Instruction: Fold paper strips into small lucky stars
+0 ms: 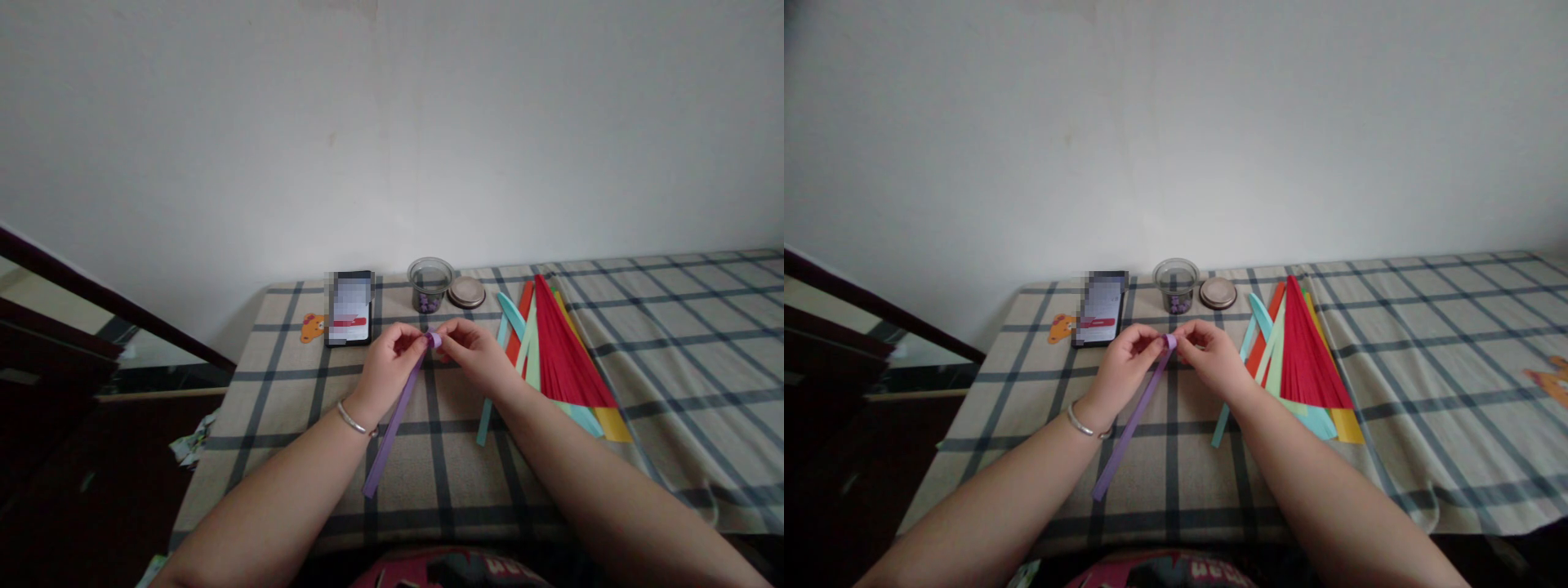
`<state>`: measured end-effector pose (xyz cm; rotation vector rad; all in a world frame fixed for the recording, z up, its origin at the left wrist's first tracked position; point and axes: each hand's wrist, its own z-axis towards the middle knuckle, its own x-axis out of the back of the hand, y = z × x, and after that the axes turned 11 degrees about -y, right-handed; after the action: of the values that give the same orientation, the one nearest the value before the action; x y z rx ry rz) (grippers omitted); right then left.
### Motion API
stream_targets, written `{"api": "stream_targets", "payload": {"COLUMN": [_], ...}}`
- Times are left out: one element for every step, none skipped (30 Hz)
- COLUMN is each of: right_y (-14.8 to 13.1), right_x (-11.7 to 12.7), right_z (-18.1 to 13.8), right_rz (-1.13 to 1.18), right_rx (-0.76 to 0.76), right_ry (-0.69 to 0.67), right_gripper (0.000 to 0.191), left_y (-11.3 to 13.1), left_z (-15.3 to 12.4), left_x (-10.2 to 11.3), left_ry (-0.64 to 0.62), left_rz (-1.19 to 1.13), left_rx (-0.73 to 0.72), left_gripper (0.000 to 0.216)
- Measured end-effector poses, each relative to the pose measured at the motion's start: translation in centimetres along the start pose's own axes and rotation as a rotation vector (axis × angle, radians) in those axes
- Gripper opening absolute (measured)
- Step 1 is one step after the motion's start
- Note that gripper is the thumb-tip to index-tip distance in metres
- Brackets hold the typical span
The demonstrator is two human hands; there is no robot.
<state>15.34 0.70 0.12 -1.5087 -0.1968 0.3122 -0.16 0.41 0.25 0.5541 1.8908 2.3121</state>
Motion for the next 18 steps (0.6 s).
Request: {"api": "stream_targets", "payload": {"right_y": [-0.1,-0.2,-0.3,-0.4,-0.5,-0.7,-0.8,-0.9,-1.0,-1.1,-1.1,-1.2,-1.2,-1.2,-1.2,-1.2,-1.2,-1.2], "right_x": [0.0,0.0,-0.1,-0.1,-0.1,-0.2,-0.2,-0.2,-0.3,-0.3,-0.3,-0.3,-0.4,-0.4,-0.4,-0.4,-0.4,-0.4], "right_z": [0.0,0.0,-0.1,-0.1,-0.1,-0.2,-0.2,-0.3,-0.3,-0.4,-0.4,-0.4,-0.4,-0.4,-0.5,-0.5,-0.4,-0.4], "right_rz": [0.017,0.037,0.062,0.093,0.121,0.149,0.176,0.208,0.25,0.289,0.327,0.359,0.381,0.396,0.403,0.403,0.396,0.381], "right_rx": [-0.002,-0.008,-0.016,-0.025,-0.039,-0.054,-0.064,-0.074,-0.082,-0.089,-0.095,-0.097,-0.099,-0.097,-0.093,-0.088,-0.083,-0.079], "right_ry": [0.005,0.009,0.012,0.015,0.01,0.015,0.018,0.024,0.036,0.046,0.053,0.057,0.058,0.058,0.059,0.059,0.06,0.059], "right_gripper": [0.026,0.027,0.028,0.029,0.029,0.03,0.03,0.029,0.03,0.03,0.031,0.031,0.031,0.031,0.03,0.03,0.03,0.03], "left_y": [0.0,0.0,0.0,0.0,0.0,-0.1,-0.1,-0.1,-0.1,0.0,0.1,0.2,0.2,0.3,0.3,0.4,0.4,0.4], "left_z": [0.0,0.0,-0.1,-0.1,0.0,0.0,0.0,0.1,0.1,0.1,0.2,0.2,0.2,0.1,0.1,0.0,0.0,-0.1], "left_x": [0.0,0.1,0.1,0.1,0.0,0.0,-0.1,-0.2,-0.3,-0.4,-0.4,-0.5,-0.5,-0.4,-0.4,-0.3,-0.2,-0.2], "left_ry": [-0.015,-0.03,-0.041,-0.046,-0.049,-0.05,-0.053,-0.056,-0.055,-0.054,-0.048,-0.041,-0.036,-0.033,-0.037,-0.043,-0.056,-0.063], "left_rz": [0.007,0.002,-0.016,-0.045,-0.083,-0.126,-0.174,-0.228,-0.284,-0.34,-0.393,-0.431,-0.45,-0.443,-0.408,-0.352,-0.282,-0.213], "left_rx": [0.033,0.063,0.086,0.098,0.1,0.095,0.089,0.083,0.081,0.082,0.085,0.088,0.088,0.083,0.077,0.068,0.059,0.051], "left_gripper": [0.02,0.024,0.027,0.028,0.028,0.027,0.026,0.025,0.024,0.023,0.023,0.023,0.023,0.022,0.021,0.02,0.019,0.019]}}
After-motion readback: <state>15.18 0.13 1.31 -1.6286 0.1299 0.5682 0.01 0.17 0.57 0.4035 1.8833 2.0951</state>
